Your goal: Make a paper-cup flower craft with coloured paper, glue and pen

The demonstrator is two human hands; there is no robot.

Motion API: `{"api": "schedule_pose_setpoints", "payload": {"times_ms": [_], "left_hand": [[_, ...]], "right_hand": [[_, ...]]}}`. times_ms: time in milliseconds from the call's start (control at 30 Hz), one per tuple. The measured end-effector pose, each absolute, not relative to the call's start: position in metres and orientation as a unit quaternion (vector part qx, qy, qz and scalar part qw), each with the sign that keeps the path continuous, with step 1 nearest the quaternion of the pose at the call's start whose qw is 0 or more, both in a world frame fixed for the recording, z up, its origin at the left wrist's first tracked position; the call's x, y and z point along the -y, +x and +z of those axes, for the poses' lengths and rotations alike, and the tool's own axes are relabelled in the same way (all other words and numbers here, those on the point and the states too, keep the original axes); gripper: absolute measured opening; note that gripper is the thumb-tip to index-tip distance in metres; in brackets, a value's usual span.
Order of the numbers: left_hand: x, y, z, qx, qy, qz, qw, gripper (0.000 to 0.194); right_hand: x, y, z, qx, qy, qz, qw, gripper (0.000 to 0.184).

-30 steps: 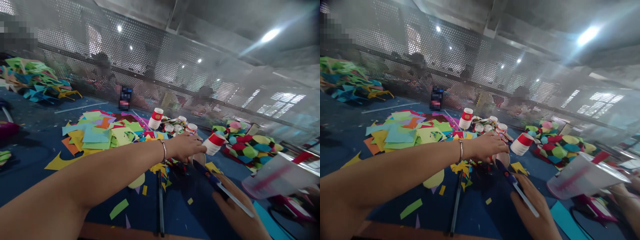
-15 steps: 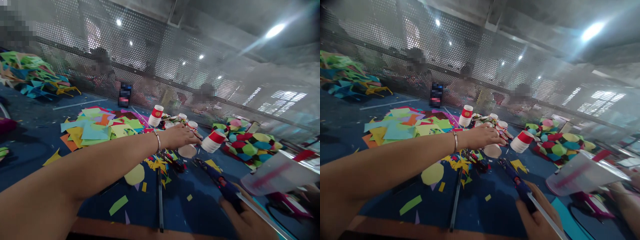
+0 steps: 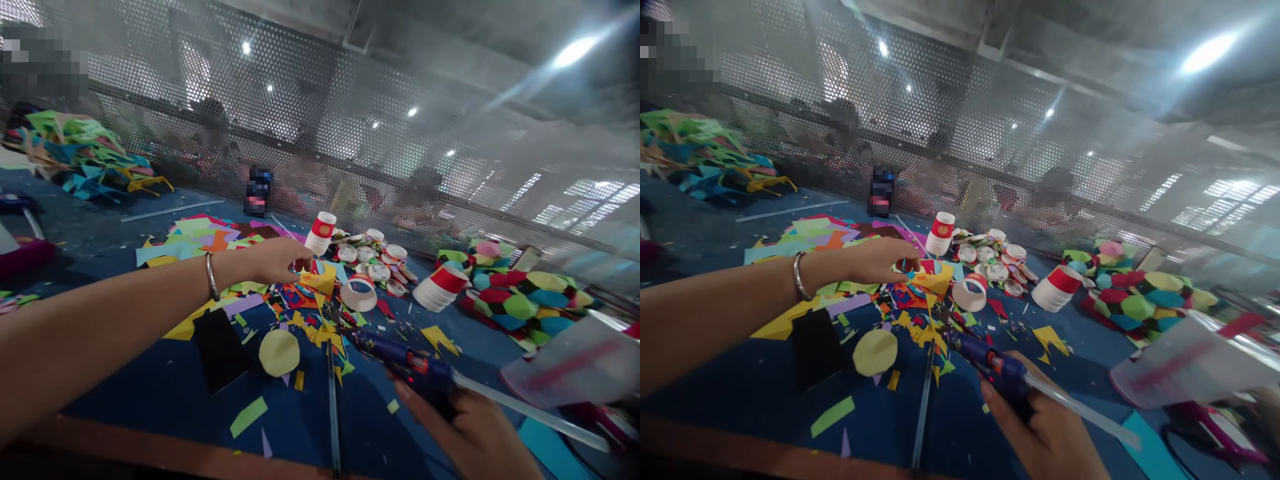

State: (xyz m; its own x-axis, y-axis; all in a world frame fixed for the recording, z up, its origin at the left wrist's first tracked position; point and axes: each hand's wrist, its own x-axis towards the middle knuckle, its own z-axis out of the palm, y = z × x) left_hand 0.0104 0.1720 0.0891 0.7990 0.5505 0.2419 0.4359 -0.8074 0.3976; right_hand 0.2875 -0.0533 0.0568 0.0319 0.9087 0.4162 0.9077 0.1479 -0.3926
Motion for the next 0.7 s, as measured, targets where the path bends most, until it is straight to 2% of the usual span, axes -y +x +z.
{"api": "schedule_pose_setpoints", "payload": {"times_ms": [100, 200, 400, 500, 600, 700], "left_hand": [[-0.183, 0.013, 0.088, -0.268, 0.905, 0.185, 0.272, 0.017], [-0.191, 0.019, 0.089, -0.259, 0.878, 0.205, 0.347, 0.021], [-0.187, 0.014, 0.088, -0.277, 0.775, 0.307, 0.477, 0.025], [-0.179, 0.002, 0.085, -0.316, 0.764, 0.362, 0.43, 0.024], [-0.173, -0.011, 0.074, -0.34, 0.811, 0.35, 0.322, 0.022], [-0.172, -0.021, 0.058, -0.361, 0.823, 0.336, 0.281, 0.02]], "right_hand": [[0.044, 0.278, 0.063, 0.726, -0.628, 0.124, 0.252, 0.036], [0.035, 0.27, 0.073, 0.749, -0.6, 0.195, 0.204, 0.038], [0.018, 0.26, 0.089, 0.778, -0.578, 0.174, 0.176, 0.038], [0.007, 0.259, 0.09, 0.79, -0.562, 0.195, 0.148, 0.037], [-0.004, 0.256, 0.089, 0.798, -0.546, 0.216, 0.132, 0.034], [-0.01, 0.253, 0.089, 0.809, -0.533, 0.213, 0.13, 0.034]]}}
